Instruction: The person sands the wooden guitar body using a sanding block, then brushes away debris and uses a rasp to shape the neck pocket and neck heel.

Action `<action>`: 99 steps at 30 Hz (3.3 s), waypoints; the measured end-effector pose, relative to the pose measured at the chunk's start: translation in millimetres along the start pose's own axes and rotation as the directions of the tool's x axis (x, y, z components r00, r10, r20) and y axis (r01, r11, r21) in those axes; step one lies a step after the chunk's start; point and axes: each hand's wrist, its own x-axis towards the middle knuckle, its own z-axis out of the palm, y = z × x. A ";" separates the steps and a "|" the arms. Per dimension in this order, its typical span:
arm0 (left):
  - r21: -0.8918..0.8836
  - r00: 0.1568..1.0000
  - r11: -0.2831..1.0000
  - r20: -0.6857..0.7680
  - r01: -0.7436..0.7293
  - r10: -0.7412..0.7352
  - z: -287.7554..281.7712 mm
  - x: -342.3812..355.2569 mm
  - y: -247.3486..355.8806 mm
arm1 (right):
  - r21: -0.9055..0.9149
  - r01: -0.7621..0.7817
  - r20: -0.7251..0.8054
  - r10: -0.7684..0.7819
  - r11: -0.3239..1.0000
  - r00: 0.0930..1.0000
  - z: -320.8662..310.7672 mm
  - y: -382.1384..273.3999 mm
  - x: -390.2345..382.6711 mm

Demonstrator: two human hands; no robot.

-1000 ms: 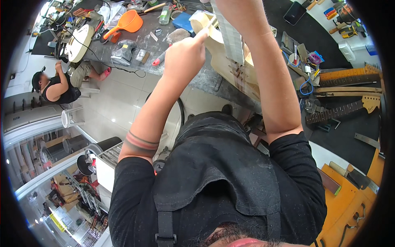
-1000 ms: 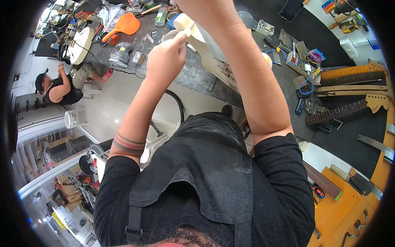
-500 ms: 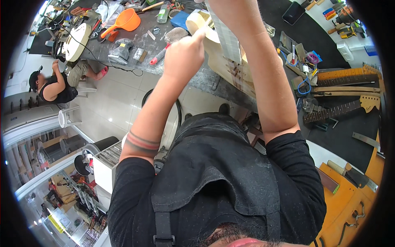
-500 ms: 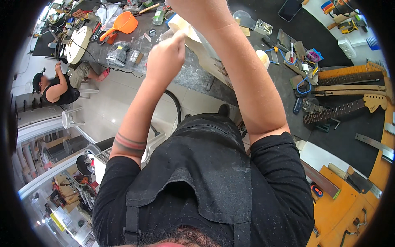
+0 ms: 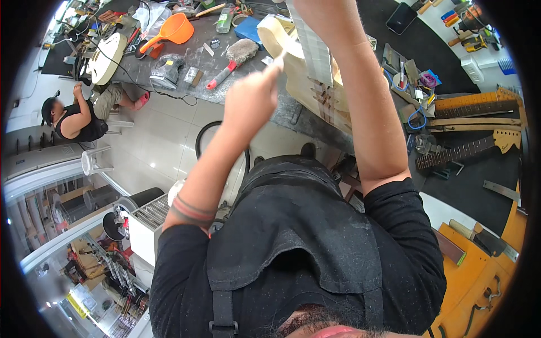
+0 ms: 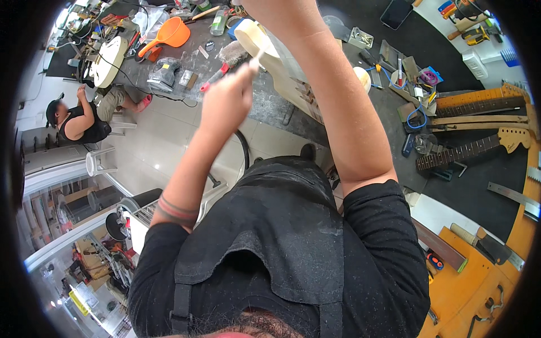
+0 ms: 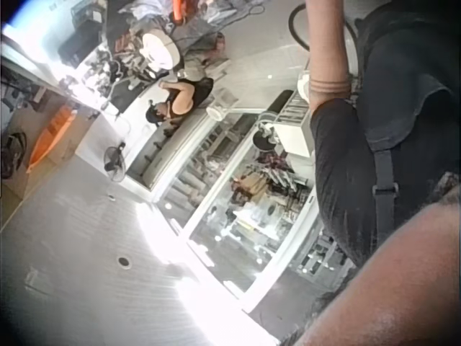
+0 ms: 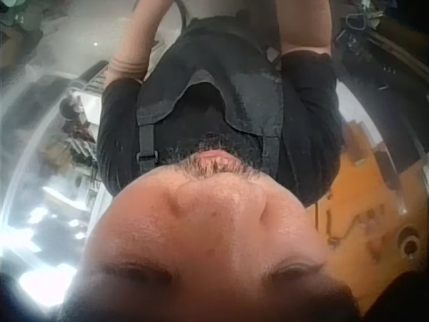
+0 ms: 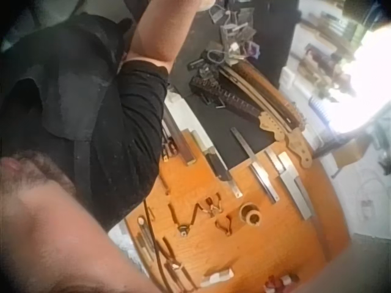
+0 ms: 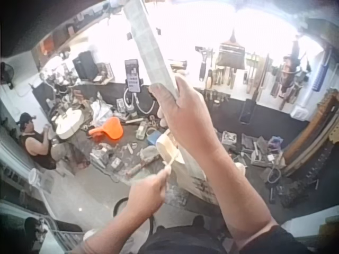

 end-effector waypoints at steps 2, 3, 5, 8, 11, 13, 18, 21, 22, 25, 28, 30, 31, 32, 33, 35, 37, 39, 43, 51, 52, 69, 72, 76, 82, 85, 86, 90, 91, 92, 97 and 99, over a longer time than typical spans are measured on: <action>-0.016 0.996 0.999 0.075 0.042 -0.041 -3.6 -29.1 -0.2 | 0.069 0.062 0.007 -0.063 0.996 0.998 3.7 10.7 -1.7; -0.052 0.996 0.997 0.065 0.057 -0.054 -6.7 -34.6 2.1 | 0.089 0.070 0.004 -0.071 0.994 0.997 2.4 12.2 -0.8; -0.042 0.997 0.996 0.031 0.077 -0.076 -8.5 -23.2 -5.1 | 0.113 0.076 0.020 -0.078 0.991 0.997 3.5 11.5 -2.9; 0.013 0.999 1.000 -0.040 0.013 -0.013 -7.5 26.0 -16.7 | 0.077 0.051 0.074 -0.057 0.996 0.996 6.2 2.9 -3.6; 0.049 0.997 0.999 -0.077 -0.019 0.023 1.0 24.7 -15.3 | 0.066 0.079 0.047 -0.082 0.995 0.996 11.8 3.5 -3.1; 0.054 0.999 0.999 0.034 -0.001 -0.001 4.6 -19.1 -9.7 | 0.074 0.023 0.031 -0.026 0.997 0.999 12.4 9.7 0.0; 0.012 1.000 1.000 -0.015 -0.014 0.014 -8.1 -16.1 -16.1 | 0.090 0.074 0.047 -0.079 0.993 0.996 5.9 10.3 -6.4; 0.099 0.996 0.994 -0.070 -0.048 0.055 -17.1 22.8 -19.6 | 0.116 0.080 0.054 -0.087 0.990 0.995 12.1 2.0 -6.5; 0.091 0.996 0.995 -0.076 -0.047 0.054 -14.0 25.6 -18.0 | 0.097 0.082 0.045 -0.086 0.992 0.995 10.3 3.7 -5.4; 0.112 1.000 0.994 0.015 0.000 -0.001 -12.8 -9.3 -10.5 | 0.025 0.035 0.033 -0.036 0.999 0.999 9.6 8.5 0.2; -0.022 0.999 1.000 0.041 0.013 -0.012 -13.8 -47.0 -5.2 | 0.003 0.003 0.061 -0.003 1.000 0.998 1.6 6.3 -1.7; 0.026 0.999 0.999 0.041 0.028 -0.029 -19.5 -16.5 -9.6 | 0.041 0.046 0.060 -0.048 0.998 0.997 4.0 5.6 -8.6; 0.076 0.998 0.996 0.036 0.039 -0.041 -23.4 5.8 -11.9 | 0.079 0.094 0.054 -0.098 0.992 0.994 5.1 3.8 -10.4; 0.014 1.000 1.000 -0.015 0.024 -0.024 -23.9 22.9 -11.1 | 0.084 0.101 0.062 -0.106 0.991 0.992 8.7 3.3 -10.4; 0.018 0.999 0.999 -0.024 0.031 -0.031 -21.3 25.6 -9.9 | 0.065 0.076 0.071 -0.080 0.995 0.994 12.3 3.2 -9.6; -0.051 0.996 0.995 -0.011 0.090 -0.091 -9.4 27.9 -6.5 | 0.039 0.049 0.077 -0.052 0.998 0.996 13.0 3.9 -7.9; -0.219 0.988 0.965 0.079 0.146 -0.131 -3.8 -7.2 1.0 | 0.058 0.002 0.052 -0.005 0.998 0.999 11.6 3.3 -8.3; -0.332 0.968 0.913 0.163 0.238 -0.193 -15.5 -42.8 23.1 | 0.071 0.070 0.035 -0.073 0.995 0.997 2.3 7.8 -11.3; -0.368 0.940 0.873 0.236 0.321 -0.246 -35.3 -57.1 29.8 | 0.046 0.033 0.010 -0.034 0.998 0.999 -6.9 8.2 -10.2; -0.175 0.984 0.971 0.107 0.162 -0.145 -20.5 -17.8 21.5 | 0.041 -0.065 -0.031 0.066 0.997 0.997 0.4 3.7 -4.8; -0.227 0.974 0.955 0.164 0.190 -0.155 -28.4 -40.1 27.8 | 0.040 -0.069 -0.041 0.071 0.997 0.997 -4.0 5.1 -6.5; -0.189 0.953 0.953 0.239 0.235 -0.188 -37.5 -28.1 19.4 | 0.142 0.019 -0.019 -0.017 0.990 1.000 -10.3 10.6 -12.1; -0.160 0.979 0.973 0.145 0.167 -0.144 -28.9 3.8 14.3 | 0.176 0.005 0.019 -0.009 0.984 1.000 -4.1 8.2 -10.0; -0.250 0.963 0.943 0.213 0.219 -0.166 -38.7 -31.9 25.8 | 0.101 0.003 -0.035 0.001 0.995 0.999 -10.3 10.0 -13.2; -0.163 0.986 0.978 0.120 0.132 -0.113 -25.0 -3.6 6.7 | 0.141 0.016 0.015 -0.018 0.990 1.000 -7.4 7.6 -13.8; -0.208 0.984 0.966 0.116 0.155 -0.133 -24.3 -2.4 10.3 | 0.129 0.043 0.003 -0.043 0.991 0.999 -1.3 6.1 -11.9; -0.210 0.960 0.955 0.228 0.209 -0.160 -34.8 -11.7 19.1 | 0.134 0.027 -0.015 -0.026 0.991 1.000 -6.5 9.4 -11.5; -0.237 0.950 0.942 0.261 0.236 -0.173 -54.6 -49.6 29.8 | 0.171 0.013 -0.029 -0.008 0.985 1.000 -15.5 13.8 -11.9; -0.240 0.948 0.939 0.260 0.246 -0.182 -46.2 -42.3 24.3 | 0.170 0.009 -0.019 -0.005 0.985 1.000 -14.2 14.0 -14.0; -0.193 0.971 0.963 0.185 0.186 -0.150 -33.3 -26.2 13.6 | 0.170 0.042 -0.015 -0.040 0.985 0.999 -11.3 12.7 -15.4; -0.193 0.974 0.966 0.183 0.172 -0.136 -28.0 -7.4 18.1 | 0.135 0.001 0.001 -0.001 0.991 1.000 -3.5 8.2 -14.0; -0.212 0.958 0.958 0.253 0.193 -0.136 -40.9 -31.5 30.0 | 0.057 0.034 -0.055 -0.031 0.998 0.998 -10.3 10.7 -16.0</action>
